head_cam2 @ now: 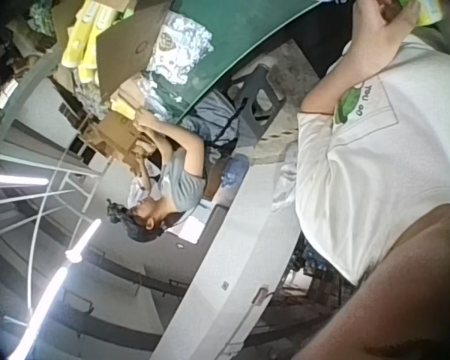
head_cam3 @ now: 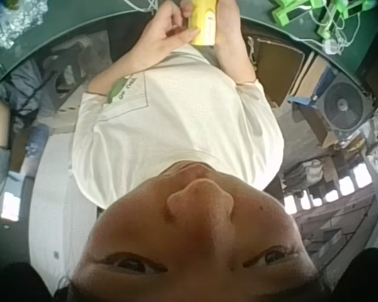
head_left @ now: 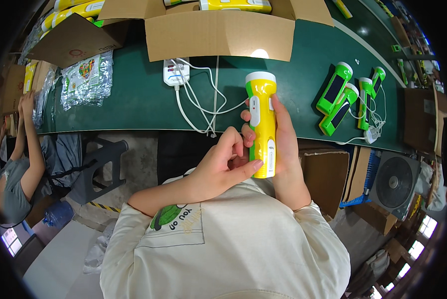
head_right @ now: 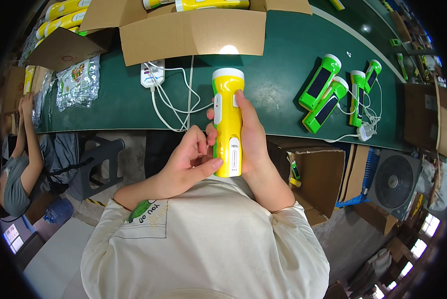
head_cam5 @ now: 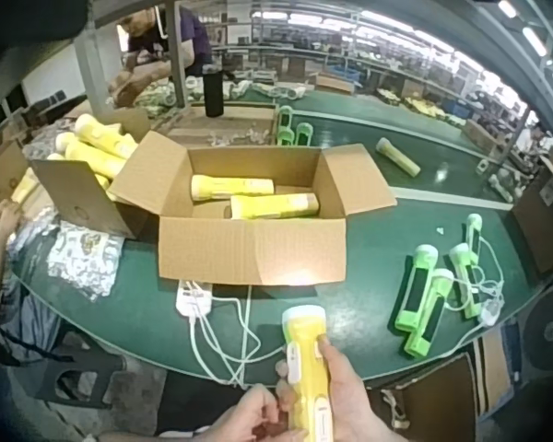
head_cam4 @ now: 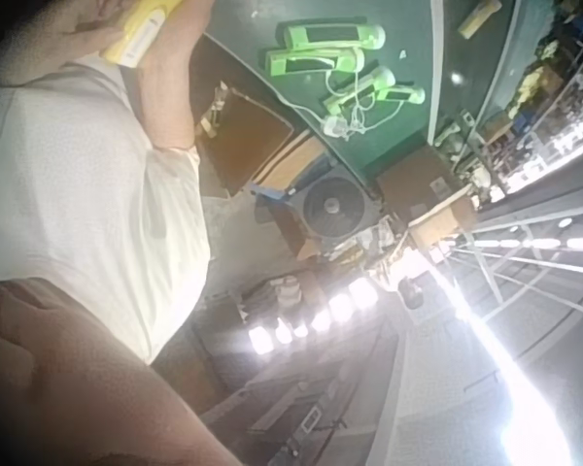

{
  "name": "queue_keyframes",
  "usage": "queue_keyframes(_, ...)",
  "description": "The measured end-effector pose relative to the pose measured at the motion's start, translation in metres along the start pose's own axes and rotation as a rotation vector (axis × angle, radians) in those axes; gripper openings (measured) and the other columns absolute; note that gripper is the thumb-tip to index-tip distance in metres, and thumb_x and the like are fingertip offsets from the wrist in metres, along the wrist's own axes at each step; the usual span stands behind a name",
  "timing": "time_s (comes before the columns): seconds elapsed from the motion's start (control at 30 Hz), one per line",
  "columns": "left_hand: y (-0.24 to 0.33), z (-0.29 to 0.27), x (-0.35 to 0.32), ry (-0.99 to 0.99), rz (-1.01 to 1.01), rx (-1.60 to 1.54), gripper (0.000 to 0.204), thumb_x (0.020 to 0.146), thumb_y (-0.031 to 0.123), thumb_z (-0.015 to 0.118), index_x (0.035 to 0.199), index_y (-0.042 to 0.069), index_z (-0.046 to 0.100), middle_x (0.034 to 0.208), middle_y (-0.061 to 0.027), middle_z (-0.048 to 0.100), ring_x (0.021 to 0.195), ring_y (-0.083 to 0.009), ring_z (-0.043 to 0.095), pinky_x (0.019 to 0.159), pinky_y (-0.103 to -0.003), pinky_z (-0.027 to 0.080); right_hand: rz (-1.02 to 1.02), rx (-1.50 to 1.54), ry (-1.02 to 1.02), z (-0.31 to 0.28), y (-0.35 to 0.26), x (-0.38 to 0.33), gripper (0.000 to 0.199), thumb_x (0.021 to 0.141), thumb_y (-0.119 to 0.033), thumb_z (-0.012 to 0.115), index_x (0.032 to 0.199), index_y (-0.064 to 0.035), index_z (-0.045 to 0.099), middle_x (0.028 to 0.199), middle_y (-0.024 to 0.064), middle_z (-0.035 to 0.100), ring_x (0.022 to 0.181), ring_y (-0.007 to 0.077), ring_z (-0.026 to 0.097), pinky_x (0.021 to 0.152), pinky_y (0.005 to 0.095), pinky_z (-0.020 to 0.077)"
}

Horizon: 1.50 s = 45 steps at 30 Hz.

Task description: Checking the functionality of yellow and green flashlights on an assembly line and placing them in boxes.

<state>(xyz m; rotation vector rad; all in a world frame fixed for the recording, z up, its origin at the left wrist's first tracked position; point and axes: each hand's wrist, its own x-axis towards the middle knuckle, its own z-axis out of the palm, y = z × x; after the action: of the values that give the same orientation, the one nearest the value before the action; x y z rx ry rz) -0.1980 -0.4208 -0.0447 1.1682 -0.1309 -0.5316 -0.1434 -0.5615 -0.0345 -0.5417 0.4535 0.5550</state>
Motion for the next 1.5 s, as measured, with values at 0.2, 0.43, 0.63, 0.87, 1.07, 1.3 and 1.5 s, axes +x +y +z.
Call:
queue_keyframes(0.2, 0.001, -0.002, 0.002, 0.032, -0.016, 0.052, 0.034, 0.086, 0.012, 0.064, 0.089, 0.009, 0.030, 0.078, 0.0001, 0.041, 0.062, -0.0023, 0.038, 0.052, -0.018, 0.033, -0.034, -0.005, -0.005, 0.002, 0.002, 0.000, 0.039, 0.091, -0.039, 0.043, 0.106, -0.0033, 0.046, 0.084, 0.0090, 0.053, 0.060, 0.0176, 0.051, 0.052, 0.0305, 0.0442)
queue_keyframes(0.43, -0.015, -0.004, 0.021, 0.226, 0.187, 0.121, 0.037, 0.089, 0.022, 0.061, 0.109, 0.005, 0.034, 0.094, -0.0072, 0.045, 0.083, -0.0104, 0.045, 0.069, -0.024, 0.042, -0.860, -0.413, -0.072, 0.005, 0.026, -0.008, 0.041, 0.091, -0.038, 0.046, 0.117, -0.0069, 0.038, 0.109, 0.0126, 0.044, 0.090, 0.0259, 0.054, 0.080, 0.0385, 0.0467)
queue_keyframes(0.63, -0.005, -0.005, 0.021, 0.156, 0.189, 0.189, 0.036, 0.085, 0.012, 0.060, 0.109, 0.005, 0.035, 0.094, -0.0086, 0.046, 0.083, -0.0122, 0.048, 0.070, -0.024, 0.042, -1.048, -0.509, -0.102, -0.002, 0.035, -0.012, 0.052, 0.086, -0.038, 0.056, 0.122, -0.0075, 0.035, 0.108, 0.0112, 0.044, 0.092, 0.0264, 0.054, 0.080, 0.0393, 0.0477)
queue_keyframes(0.87, 0.001, -0.016, 0.023, 0.094, 0.155, 0.087, 0.028, 0.079, 0.007, 0.049, 0.105, 0.003, 0.041, 0.099, -0.0148, 0.054, 0.081, -0.0163, 0.053, 0.072, -0.028, 0.046, -1.137, -0.578, 0.083, -0.001, 0.029, -0.021, 0.060, 0.087, -0.046, 0.053, 0.127, -0.0070, 0.033, 0.107, 0.0075, 0.045, 0.094, 0.0233, 0.054, 0.087, 0.0421, 0.0437)
queue_keyframes(1.07, 0.002, -0.015, 0.027, -0.003, 0.199, -0.436, 0.035, 0.088, 0.027, 0.032, 0.109, 0.003, 0.045, 0.123, -0.0248, 0.049, 0.076, -0.0241, 0.061, 0.068, -0.039, 0.054, -1.001, -0.269, 0.105, 0.015, 0.008, -0.032, 0.049, 0.095, -0.044, 0.041, 0.128, -0.0076, 0.035, 0.113, 0.0046, 0.047, 0.108, 0.0169, 0.047, 0.104, 0.0499, 0.0309)
queue_keyframes(1.3, -0.001, -0.014, 0.028, -0.014, 0.240, -0.549, 0.044, 0.094, 0.043, 0.037, 0.114, 0.004, 0.044, 0.121, -0.0209, 0.049, 0.076, -0.0187, 0.058, 0.066, -0.034, 0.052, -0.972, -0.304, 0.116, 0.023, 0.001, -0.032, 0.057, 0.091, -0.040, 0.052, 0.132, -0.0074, 0.029, 0.117, 0.0061, 0.043, 0.107, 0.0209, 0.047, 0.099, 0.0495, 0.0360)
queue_keyframes(1.5, -0.011, -0.014, 0.035, 0.006, 0.185, -0.163, 0.059, 0.080, 0.024, 0.072, 0.120, 0.007, 0.033, 0.105, -0.0072, 0.045, 0.079, -0.0094, 0.050, 0.065, -0.021, 0.041, -0.936, -0.394, 0.095, 0.012, 0.009, -0.022, 0.043, 0.096, -0.034, 0.040, 0.125, -0.0030, 0.035, 0.109, 0.0109, 0.048, 0.094, 0.0206, 0.052, 0.084, 0.0397, 0.0440)
